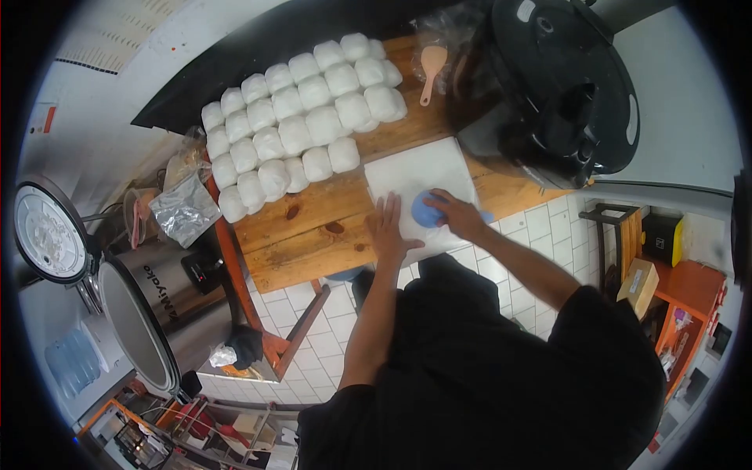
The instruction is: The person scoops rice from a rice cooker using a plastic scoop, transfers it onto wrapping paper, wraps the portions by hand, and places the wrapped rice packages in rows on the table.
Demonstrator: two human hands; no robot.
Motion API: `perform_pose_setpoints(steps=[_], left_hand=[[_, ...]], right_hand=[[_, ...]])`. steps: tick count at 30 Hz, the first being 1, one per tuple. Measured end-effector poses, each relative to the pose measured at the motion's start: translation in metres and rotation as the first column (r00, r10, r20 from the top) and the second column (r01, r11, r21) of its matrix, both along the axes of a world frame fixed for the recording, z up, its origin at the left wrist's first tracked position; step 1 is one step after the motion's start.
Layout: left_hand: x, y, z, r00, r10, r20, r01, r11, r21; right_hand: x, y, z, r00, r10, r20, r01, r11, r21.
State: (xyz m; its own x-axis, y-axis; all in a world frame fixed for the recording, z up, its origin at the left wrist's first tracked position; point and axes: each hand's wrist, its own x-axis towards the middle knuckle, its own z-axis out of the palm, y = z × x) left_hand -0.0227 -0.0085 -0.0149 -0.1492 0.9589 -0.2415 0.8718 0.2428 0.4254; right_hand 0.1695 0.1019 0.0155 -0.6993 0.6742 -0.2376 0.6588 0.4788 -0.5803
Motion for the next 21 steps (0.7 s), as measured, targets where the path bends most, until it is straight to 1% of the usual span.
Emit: perform_pose_setpoints(steps=[2,3,5,6,7,8,9,10,11,12,13,15,16,18,19,21], left_hand=[[0.001,0.012,0.001,1.0,0.019,-0.011,-0.019,1.0,0.006],[0.002,0.012,0.0,1.0,0.022,-0.017,-0.022,1.0,0.002],[0.002,0.007,-0.002,1.0,0.014,-0.021,-0.014,1.0,-0.011],[0.004,0.009,0.002,0.999,0.045,-0.012,-0.045,0.999,-0.023],[0.006,0.009,0.003,0.997,0.077,-0.003,-0.077,0.996,-0.033],[0.006,0.008,0.006,0.997,0.076,0.001,-0.076,0.997,-0.03],[0.006,0.007,0.004,0.997,0.076,0.022,-0.076,0.997,-0.022],[0.004,0.007,0.003,0.996,0.075,0.039,-0.075,0.997,-0.01],[0.002,0.008,0.002,0.997,0.072,0.033,-0.072,0.997,0.006],[0.0,0.009,0.0,0.999,0.045,0.023,-0.046,0.999,0.018],[0.0,0.007,-0.003,1.0,0.023,0.017,-0.023,1.0,0.021],[0.0,0.008,-0.007,0.998,0.041,0.04,-0.041,0.999,0.016],[0.002,0.005,-0.007,0.997,0.049,0.061,-0.049,0.999,-0.002],[0.006,0.003,-0.004,0.992,0.093,0.085,-0.091,0.996,-0.023],[0.005,0.007,-0.002,0.989,0.118,0.095,-0.115,0.993,-0.032],[0.003,0.009,0.0,0.988,0.114,0.108,-0.112,0.993,-0.023]], right_hand=[[-0.001,0.011,0.008,0.99,0.084,0.116,-0.078,0.996,-0.054],[-0.003,0.011,0.003,0.99,0.092,0.111,-0.086,0.995,-0.058],[-0.004,0.002,-0.01,0.999,-0.016,0.042,0.014,0.999,0.042],[-0.007,-0.002,-0.014,0.999,-0.016,0.047,0.014,0.999,0.041],[-0.017,-0.01,-0.016,0.984,-0.175,0.024,0.175,0.984,0.03],[-0.026,-0.017,-0.017,0.943,-0.332,-0.001,0.332,0.943,0.019],[-0.031,-0.022,-0.016,0.923,-0.385,0.011,0.385,0.922,0.037],[-0.028,-0.024,-0.012,0.922,-0.387,0.004,0.386,0.921,0.046],[-0.026,-0.022,-0.009,0.924,-0.38,-0.043,0.381,0.925,0.007],[-0.023,-0.018,-0.007,0.924,-0.371,-0.09,0.37,0.928,-0.03],[-0.016,-0.014,-0.005,0.926,-0.366,-0.094,0.366,0.93,-0.022],[-0.003,0.0,-0.004,0.879,-0.322,-0.352,0.338,0.941,-0.018],[-0.005,0.005,0.03,0.804,-0.432,-0.409,0.41,0.901,-0.144],[-0.007,0.009,0.059,0.739,-0.45,-0.502,0.527,0.85,0.014],[-0.01,0.008,0.057,0.74,-0.444,-0.506,0.524,0.851,0.02],[-0.016,0.001,0.044,0.857,-0.389,-0.338,0.427,0.904,0.041]])
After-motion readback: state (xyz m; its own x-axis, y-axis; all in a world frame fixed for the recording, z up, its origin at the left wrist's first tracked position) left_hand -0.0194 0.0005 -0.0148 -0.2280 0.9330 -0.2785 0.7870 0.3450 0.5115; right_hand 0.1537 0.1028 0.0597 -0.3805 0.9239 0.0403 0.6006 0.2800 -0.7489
